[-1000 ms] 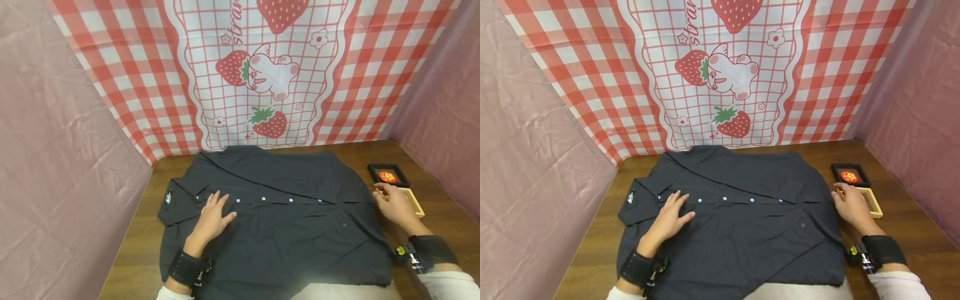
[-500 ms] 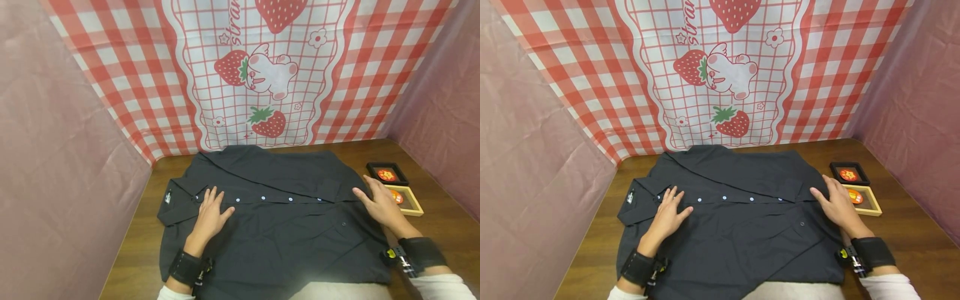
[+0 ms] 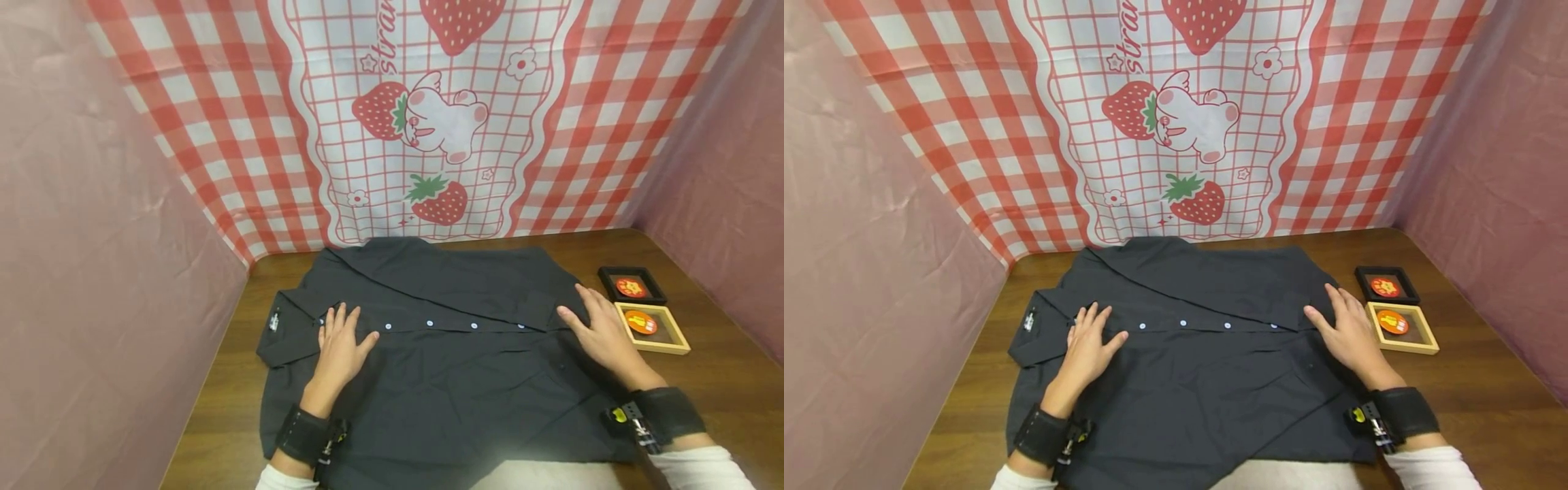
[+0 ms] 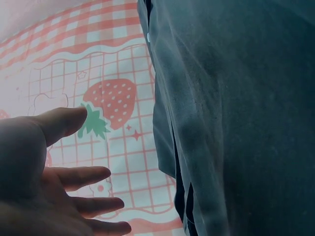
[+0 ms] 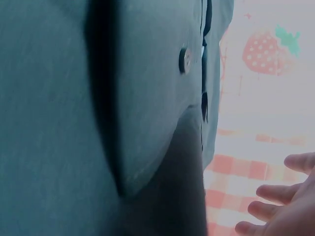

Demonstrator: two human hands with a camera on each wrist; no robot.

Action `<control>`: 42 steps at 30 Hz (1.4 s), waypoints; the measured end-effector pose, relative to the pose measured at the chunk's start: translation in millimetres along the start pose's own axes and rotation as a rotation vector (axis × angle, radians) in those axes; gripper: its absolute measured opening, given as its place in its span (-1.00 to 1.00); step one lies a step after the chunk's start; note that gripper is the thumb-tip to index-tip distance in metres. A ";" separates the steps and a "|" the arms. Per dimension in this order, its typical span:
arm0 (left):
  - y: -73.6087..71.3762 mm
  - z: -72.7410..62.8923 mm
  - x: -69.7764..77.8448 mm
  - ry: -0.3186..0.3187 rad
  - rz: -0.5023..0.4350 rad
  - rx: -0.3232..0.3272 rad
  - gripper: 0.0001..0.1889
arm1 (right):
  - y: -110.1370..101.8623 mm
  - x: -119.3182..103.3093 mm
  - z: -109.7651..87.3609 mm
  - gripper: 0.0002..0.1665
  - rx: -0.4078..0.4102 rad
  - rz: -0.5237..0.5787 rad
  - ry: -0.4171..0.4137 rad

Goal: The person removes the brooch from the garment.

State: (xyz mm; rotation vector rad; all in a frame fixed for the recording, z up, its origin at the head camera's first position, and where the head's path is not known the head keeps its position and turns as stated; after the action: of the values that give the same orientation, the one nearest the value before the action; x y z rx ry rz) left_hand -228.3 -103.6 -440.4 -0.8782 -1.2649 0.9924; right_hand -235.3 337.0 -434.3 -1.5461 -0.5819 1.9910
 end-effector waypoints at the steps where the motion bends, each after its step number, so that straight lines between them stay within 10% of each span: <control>1: -0.3 -0.1 0.5 -0.001 -0.007 -0.004 -0.33 | 1.0 -1.0 0.2 -0.17 -0.001 -0.002 0.001; 42: 0.3 2.3 14.6 0.099 0.051 -0.026 -0.23 | 59.6 -54.0 -13.4 -0.08 -0.054 -0.027 0.006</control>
State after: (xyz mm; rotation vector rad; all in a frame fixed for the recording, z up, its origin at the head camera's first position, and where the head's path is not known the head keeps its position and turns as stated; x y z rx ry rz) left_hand -230.1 -89.8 -435.4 -0.9722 -1.1792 0.9629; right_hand -221.4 256.7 -435.9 -1.5677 -0.6561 1.9646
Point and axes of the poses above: each hand's wrist, its own z-axis towards the middle knuckle, its own y-axis out of the palm, x = y × z, the point moved 6 cm from there along z, towards the middle knuckle, and after that the axes turned 15 degrees about z, right-handed, at the moved point
